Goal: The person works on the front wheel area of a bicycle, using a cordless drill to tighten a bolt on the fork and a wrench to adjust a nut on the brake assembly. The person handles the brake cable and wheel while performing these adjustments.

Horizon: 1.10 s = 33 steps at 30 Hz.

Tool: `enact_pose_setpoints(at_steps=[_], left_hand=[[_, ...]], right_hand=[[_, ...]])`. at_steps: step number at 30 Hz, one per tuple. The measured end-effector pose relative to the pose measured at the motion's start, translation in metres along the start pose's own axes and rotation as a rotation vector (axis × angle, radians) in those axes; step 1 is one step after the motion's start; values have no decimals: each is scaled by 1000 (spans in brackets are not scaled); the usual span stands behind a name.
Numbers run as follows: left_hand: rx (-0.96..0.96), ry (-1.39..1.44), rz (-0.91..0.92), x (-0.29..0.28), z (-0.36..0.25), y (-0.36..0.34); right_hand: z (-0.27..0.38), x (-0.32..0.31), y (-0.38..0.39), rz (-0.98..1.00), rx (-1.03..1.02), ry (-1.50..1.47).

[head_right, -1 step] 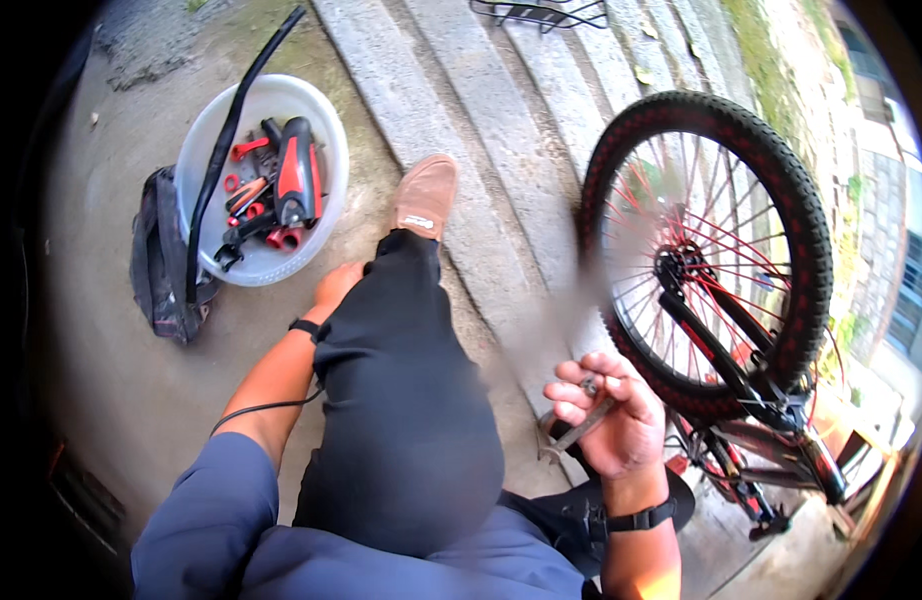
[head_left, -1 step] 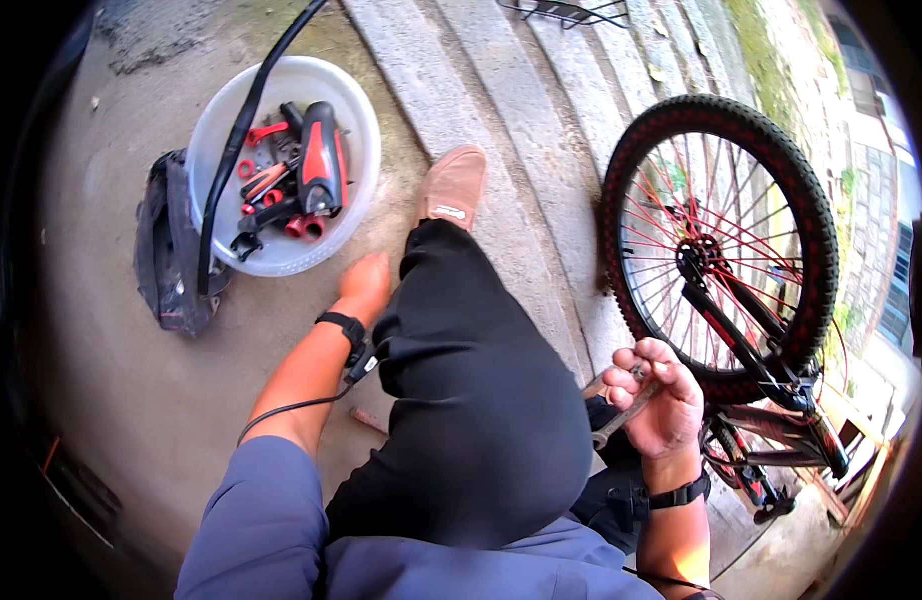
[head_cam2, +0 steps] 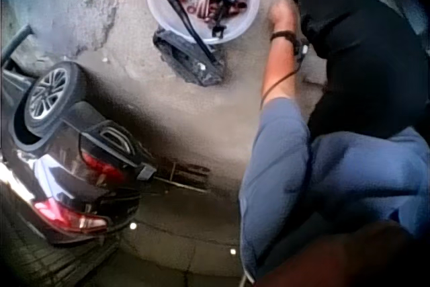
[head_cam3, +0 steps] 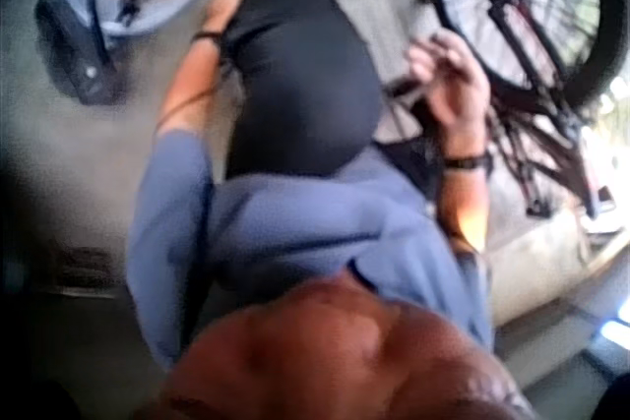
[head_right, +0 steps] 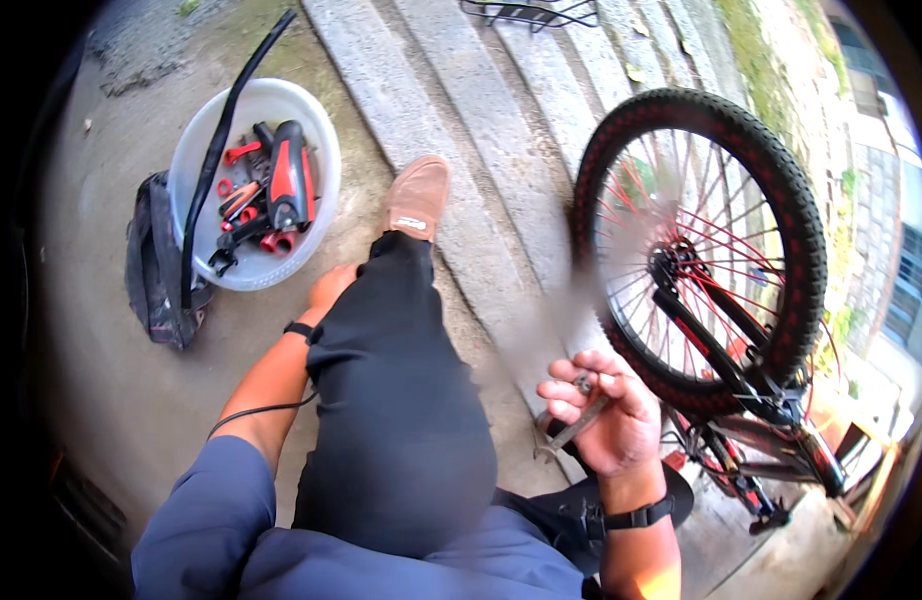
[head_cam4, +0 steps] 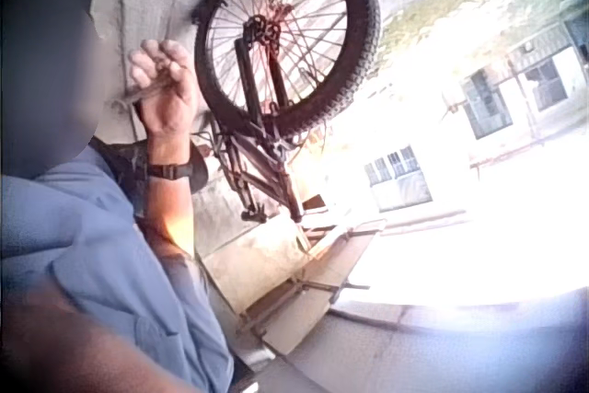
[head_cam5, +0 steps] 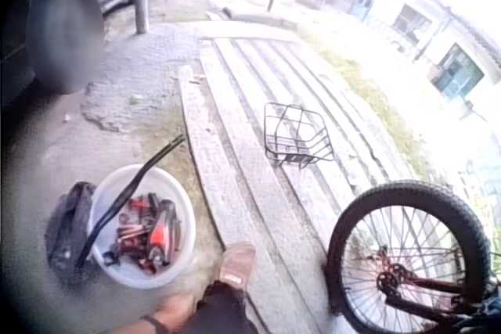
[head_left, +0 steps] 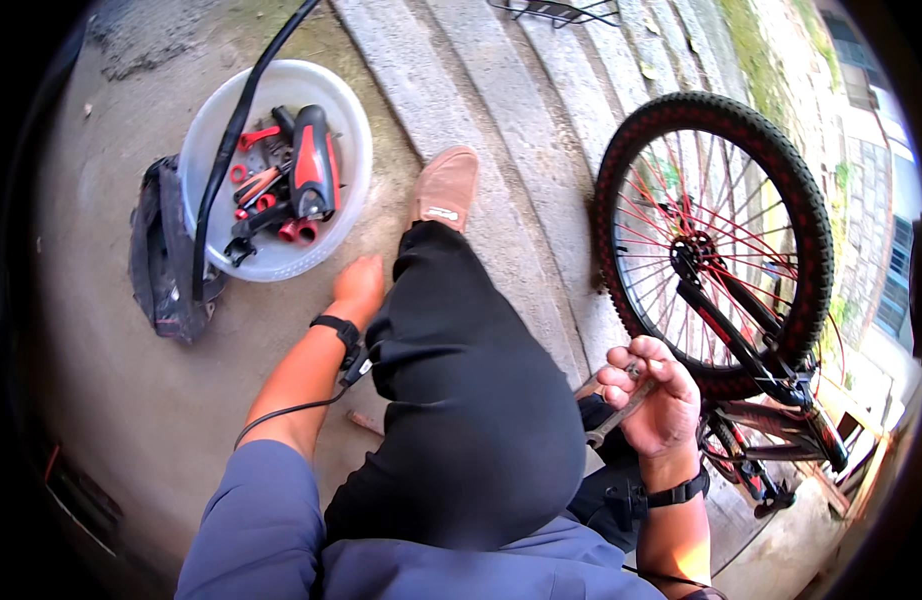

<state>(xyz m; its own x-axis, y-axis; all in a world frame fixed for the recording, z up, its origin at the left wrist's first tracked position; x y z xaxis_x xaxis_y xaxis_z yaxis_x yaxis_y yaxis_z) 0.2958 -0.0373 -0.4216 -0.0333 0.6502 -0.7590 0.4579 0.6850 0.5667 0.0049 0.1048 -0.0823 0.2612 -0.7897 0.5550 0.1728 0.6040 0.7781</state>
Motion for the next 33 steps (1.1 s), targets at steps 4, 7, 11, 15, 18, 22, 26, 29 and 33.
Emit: enact_pose_setpoints(at_steps=[4, 7, 11, 15, 18, 22, 26, 29, 33], left_hand=[[42, -41, 24, 15, 8, -11], [-17, -56, 68, 22, 18, -16], [33, 243, -66, 61, 54, -22], [52, 104, -26, 57, 47, -26], [53, 69, 1, 54, 56, -29], [42, 22, 30, 45, 68, -32], [48, 31, 24, 22, 86, -32], [51, 111, -23, -20, 103, -25], [156, 447, -173, -133, 62, -5]], right_hand=[[-2, -2, -1, -15, -3, -17], [-3, 13, -1, 4, -23, 116], [-8, 28, -7, 17, 19, 82], [-14, 31, -10, 5, 45, 88], [-17, 33, -12, 21, 30, 82], [-17, 29, -11, 38, 19, 105], [-16, 18, -1, 129, 6, 32], [-10, 6, 9, 126, -20, 31], [6, -28, 29, 131, -88, 33]])
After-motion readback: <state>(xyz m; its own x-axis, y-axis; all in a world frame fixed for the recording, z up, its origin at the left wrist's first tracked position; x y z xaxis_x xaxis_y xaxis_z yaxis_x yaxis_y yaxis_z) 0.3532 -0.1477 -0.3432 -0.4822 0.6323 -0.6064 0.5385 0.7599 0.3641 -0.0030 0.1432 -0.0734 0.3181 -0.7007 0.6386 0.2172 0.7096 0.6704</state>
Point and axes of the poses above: each hand's wrist, its own y-axis away from the middle knuckle, its own x-axis out of the palm, z = x × y, the point moved 6 cm from there along -y, towards the middle knuckle, and after that the axes turned 8 degrees about -y, right-handed, at the moved point
